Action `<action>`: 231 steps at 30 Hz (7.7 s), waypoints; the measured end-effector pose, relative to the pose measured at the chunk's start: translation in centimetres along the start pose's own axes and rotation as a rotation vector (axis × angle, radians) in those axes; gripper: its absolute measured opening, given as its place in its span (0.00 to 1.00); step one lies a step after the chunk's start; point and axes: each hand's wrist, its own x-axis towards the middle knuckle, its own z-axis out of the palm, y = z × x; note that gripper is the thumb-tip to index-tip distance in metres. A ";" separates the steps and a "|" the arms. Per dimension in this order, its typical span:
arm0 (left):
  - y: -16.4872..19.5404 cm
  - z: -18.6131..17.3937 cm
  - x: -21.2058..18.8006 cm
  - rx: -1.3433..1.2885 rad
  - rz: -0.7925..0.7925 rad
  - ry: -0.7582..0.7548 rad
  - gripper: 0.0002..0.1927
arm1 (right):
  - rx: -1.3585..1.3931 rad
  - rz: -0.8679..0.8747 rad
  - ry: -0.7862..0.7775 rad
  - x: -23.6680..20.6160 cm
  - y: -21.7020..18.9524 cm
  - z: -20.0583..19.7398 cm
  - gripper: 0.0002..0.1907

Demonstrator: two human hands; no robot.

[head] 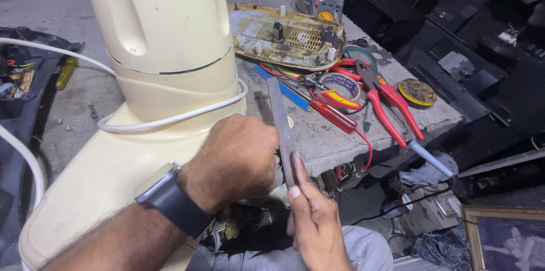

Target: The person removes a round cap from the side of a mixer grinder base, uses pliers on the exposed shaft, then files the metal shaft with a flat file held in one hand while steadying the appliance with the other. They repeatedly test-fit the cap and file the shaft again before pressing the cap back onto the shaft.

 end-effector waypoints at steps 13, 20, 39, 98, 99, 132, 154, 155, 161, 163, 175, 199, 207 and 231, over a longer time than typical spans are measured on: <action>0.3 -0.5 -0.2 0.017 -0.059 -0.010 0.09 | 0.080 -0.062 -0.076 1.7 -3.6 0.3 0.34; 0.7 -0.9 0.0 0.048 -0.093 -0.085 0.12 | 0.232 -0.290 0.104 -0.6 -4.6 -3.7 0.38; 1.4 -1.3 0.4 0.080 -0.213 -0.142 0.18 | -0.132 -0.393 0.376 -0.3 0.7 -4.3 0.45; -0.3 0.4 0.1 0.028 -0.063 0.006 0.10 | -0.399 -0.620 0.121 -0.6 0.2 -0.7 0.32; -0.3 0.4 0.2 0.028 -0.066 0.001 0.10 | -0.386 -0.472 0.085 -0.1 0.3 -0.6 0.33; 0.0 0.4 0.2 0.061 -0.137 0.019 0.12 | -0.427 -0.626 0.264 -2.7 2.7 -3.4 0.33; -0.6 0.5 0.6 0.027 -0.091 0.027 0.12 | -0.759 -0.748 0.262 -1.8 2.9 -2.5 0.25; -0.5 0.5 0.5 0.027 -0.095 0.015 0.12 | -0.695 -0.758 0.268 -1.5 2.4 -2.2 0.25; -0.3 0.2 0.7 0.017 -0.121 -0.002 0.13 | -0.612 -0.838 0.279 -1.2 1.2 -1.8 0.25; -0.3 0.1 0.6 0.000 -0.126 0.009 0.12 | -0.824 -0.672 0.243 -1.9 2.3 -2.1 0.27; -0.4 0.5 0.4 0.029 -0.095 0.029 0.11 | -0.695 -0.836 0.234 -2.5 0.3 -2.4 0.26; -0.1 0.3 0.1 0.040 -0.124 0.017 0.09 | -0.629 -0.726 0.265 -1.4 0.1 -0.8 0.27; 0.2 0.4 0.2 0.033 -0.144 -0.003 0.10 | -0.588 -1.002 0.315 -2.2 -1.7 -0.7 0.20; 0.3 0.0 0.1 0.027 -0.142 -0.027 0.11 | -0.661 -0.801 0.281 -2.0 -2.0 -0.6 0.26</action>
